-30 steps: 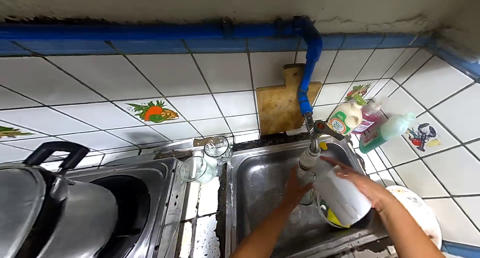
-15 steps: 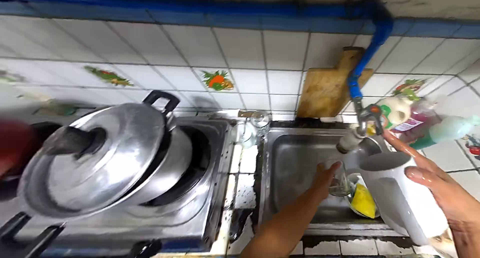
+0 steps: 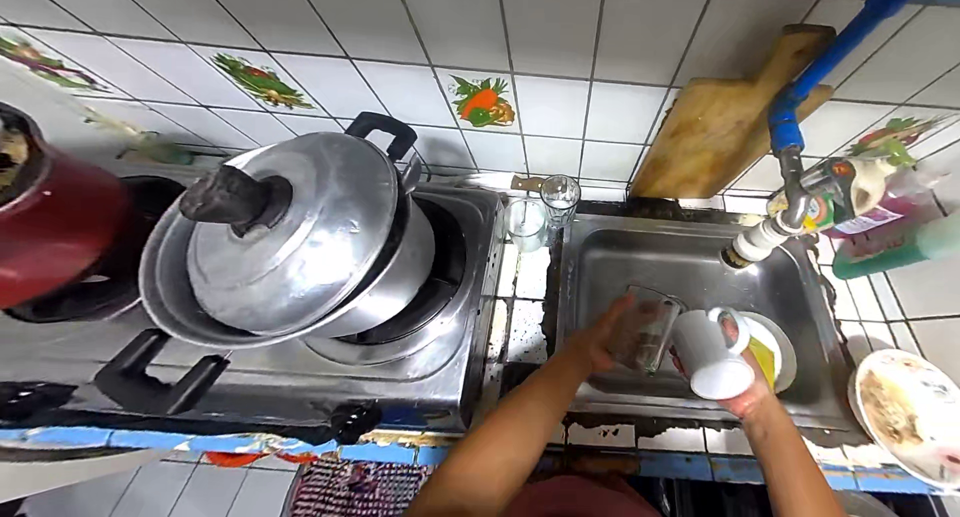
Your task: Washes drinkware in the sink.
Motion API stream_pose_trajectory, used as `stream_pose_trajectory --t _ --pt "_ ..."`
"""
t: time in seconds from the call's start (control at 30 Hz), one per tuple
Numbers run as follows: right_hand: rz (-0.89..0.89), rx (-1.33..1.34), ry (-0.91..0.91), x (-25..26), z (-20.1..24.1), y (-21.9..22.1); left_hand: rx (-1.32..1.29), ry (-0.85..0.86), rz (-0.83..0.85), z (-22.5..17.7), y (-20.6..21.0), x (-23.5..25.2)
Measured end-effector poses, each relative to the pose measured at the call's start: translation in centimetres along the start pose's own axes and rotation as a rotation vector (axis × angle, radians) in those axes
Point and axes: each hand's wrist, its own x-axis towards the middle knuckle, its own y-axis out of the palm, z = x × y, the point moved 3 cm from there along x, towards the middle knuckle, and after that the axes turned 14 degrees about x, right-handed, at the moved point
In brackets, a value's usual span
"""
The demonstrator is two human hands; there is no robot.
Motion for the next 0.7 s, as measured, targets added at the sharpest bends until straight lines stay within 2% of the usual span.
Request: stream_pose_trajectory --t 0.13,0.2,0.3,0.37,0.4,0.5,0.57,0.63,0.7 --pt "0.110 -0.020 0.122 0.3 -1.5 1.3 0.235 -0.006 0.150 -3.8 -0.2 -1.2" --pt "0.178 -0.039 0.193 0.6 -1.6 0.9 0.307 -0.026 0.158 -5.2 -0.4 -1.0" --pt "0.343 -0.044 0.302 1.0 -1.5 0.9 0.401 -0.070 0.175 -5.8 -1.1 -0.5" --pt "0.382 -0.042 0.261 0.0 -1.3 2.6 0.394 -0.053 0.267 -5.9 -1.1 -0.7" --pt "0.338 -0.042 0.210 -0.8 -1.2 3.5 0.381 -0.043 0.295 -6.0 -0.8 -1.1" --pt "0.319 -0.015 0.209 -1.6 -0.5 4.8 0.406 0.002 0.371 -6.6 -0.2 -1.5" --pt "0.259 -0.051 0.168 -2.9 0.2 6.0 0.407 0.051 0.362 -7.0 0.3 -1.4" --pt "0.163 -0.143 0.060 -3.3 1.3 6.3 0.366 0.122 0.338 -7.4 0.9 -1.3" --pt "-0.029 -0.318 -0.178 -2.6 2.3 5.5 0.332 0.171 0.294 -8.1 1.4 -1.3"
